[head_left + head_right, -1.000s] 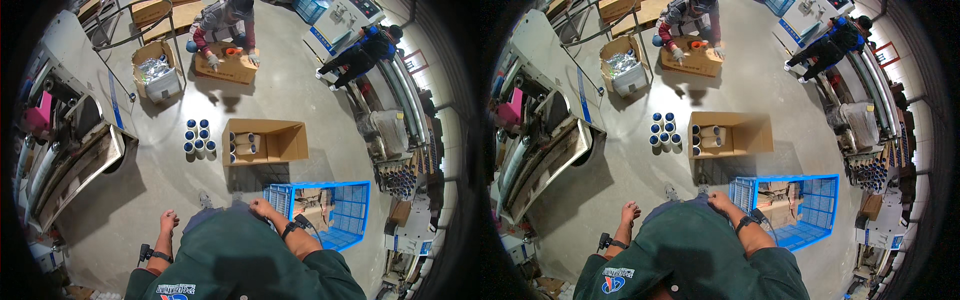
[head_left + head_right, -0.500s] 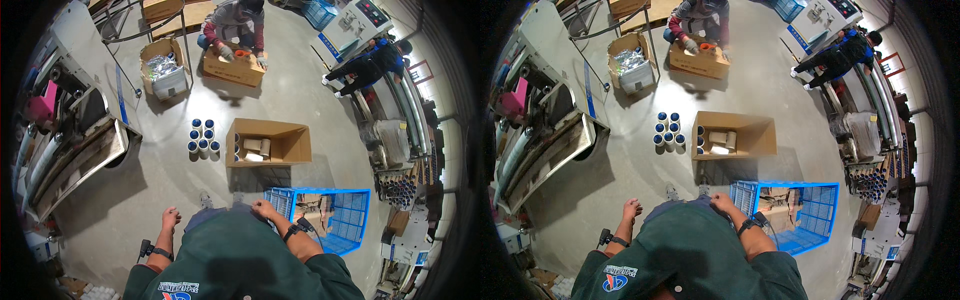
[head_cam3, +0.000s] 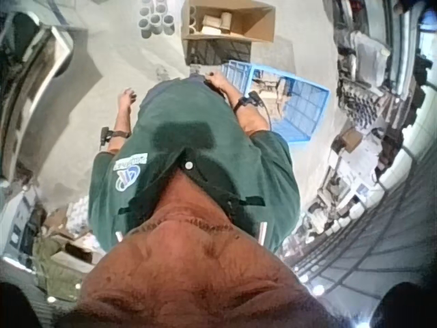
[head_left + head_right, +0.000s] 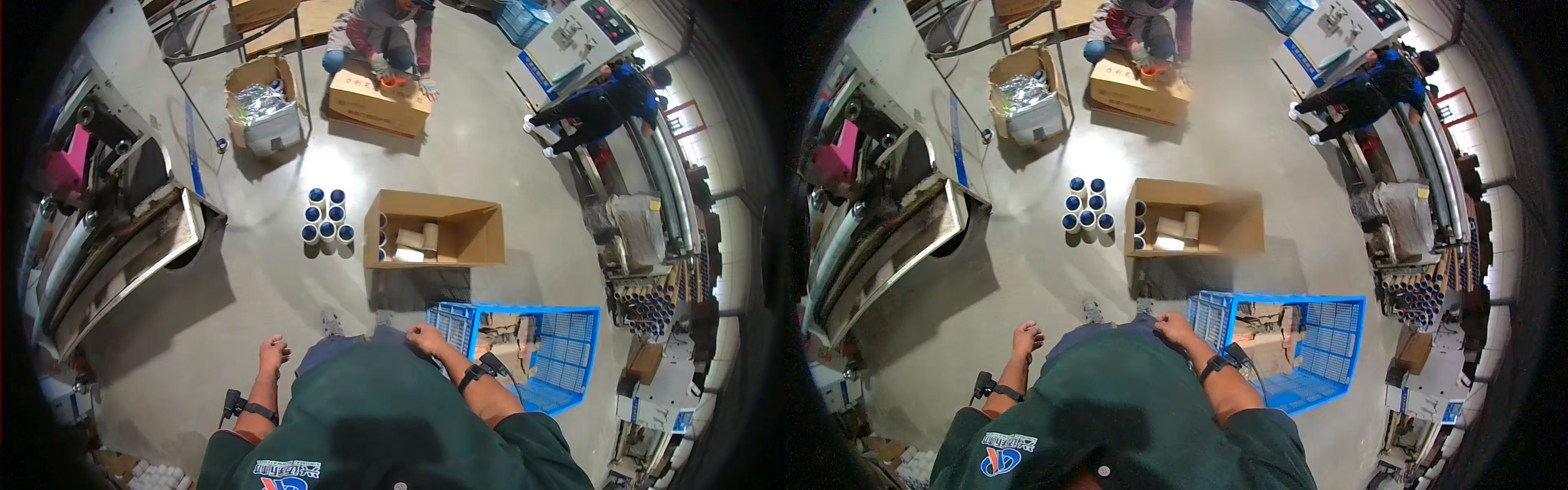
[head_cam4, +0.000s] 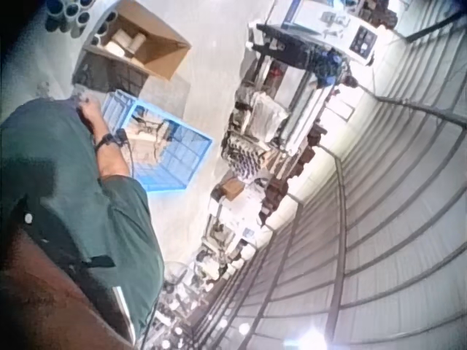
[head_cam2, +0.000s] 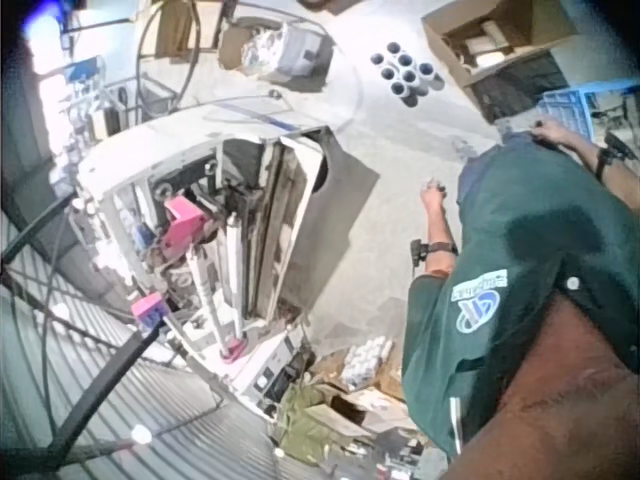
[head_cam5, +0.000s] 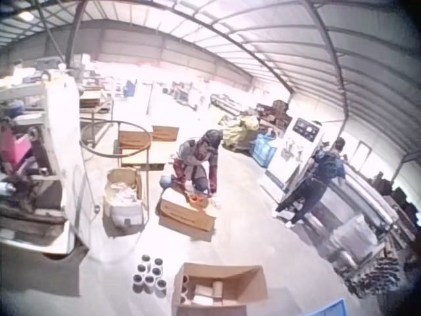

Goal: The recorder is organizing and packing plastic cylinders into cardboard boxes within a factory setting.

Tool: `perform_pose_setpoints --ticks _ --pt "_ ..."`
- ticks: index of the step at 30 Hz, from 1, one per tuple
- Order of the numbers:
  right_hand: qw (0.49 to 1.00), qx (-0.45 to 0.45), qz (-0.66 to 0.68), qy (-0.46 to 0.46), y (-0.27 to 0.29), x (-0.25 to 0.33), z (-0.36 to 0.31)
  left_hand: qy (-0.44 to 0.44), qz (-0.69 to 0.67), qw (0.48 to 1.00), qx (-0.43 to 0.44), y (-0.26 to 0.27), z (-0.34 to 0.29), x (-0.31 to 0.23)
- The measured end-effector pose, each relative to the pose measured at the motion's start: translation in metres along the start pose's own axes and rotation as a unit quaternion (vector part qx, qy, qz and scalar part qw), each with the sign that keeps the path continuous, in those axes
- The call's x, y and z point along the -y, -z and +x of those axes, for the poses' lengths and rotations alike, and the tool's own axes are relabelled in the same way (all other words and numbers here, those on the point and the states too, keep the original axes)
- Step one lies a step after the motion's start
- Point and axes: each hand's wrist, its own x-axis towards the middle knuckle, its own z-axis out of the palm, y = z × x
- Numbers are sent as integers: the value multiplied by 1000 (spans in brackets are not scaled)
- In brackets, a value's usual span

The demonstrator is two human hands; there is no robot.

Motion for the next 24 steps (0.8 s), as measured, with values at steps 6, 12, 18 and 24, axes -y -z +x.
perform_pose_setpoints --ticks 6,12,18,24 --pt "999 -31 -6 13 0 -9 0 -4 7 1000 6 -2 6 3" --pt "999 -37 -29 3 -2 -16 -2 -6 7 1000 18 5 19 13" --pt "998 -49 -27 9 11 -5 -11 14 -19 998 52 -4 30 1" --pt "995 -95 -2 31 11 -7 -13 23 -1 997 79 -8 37 -1"
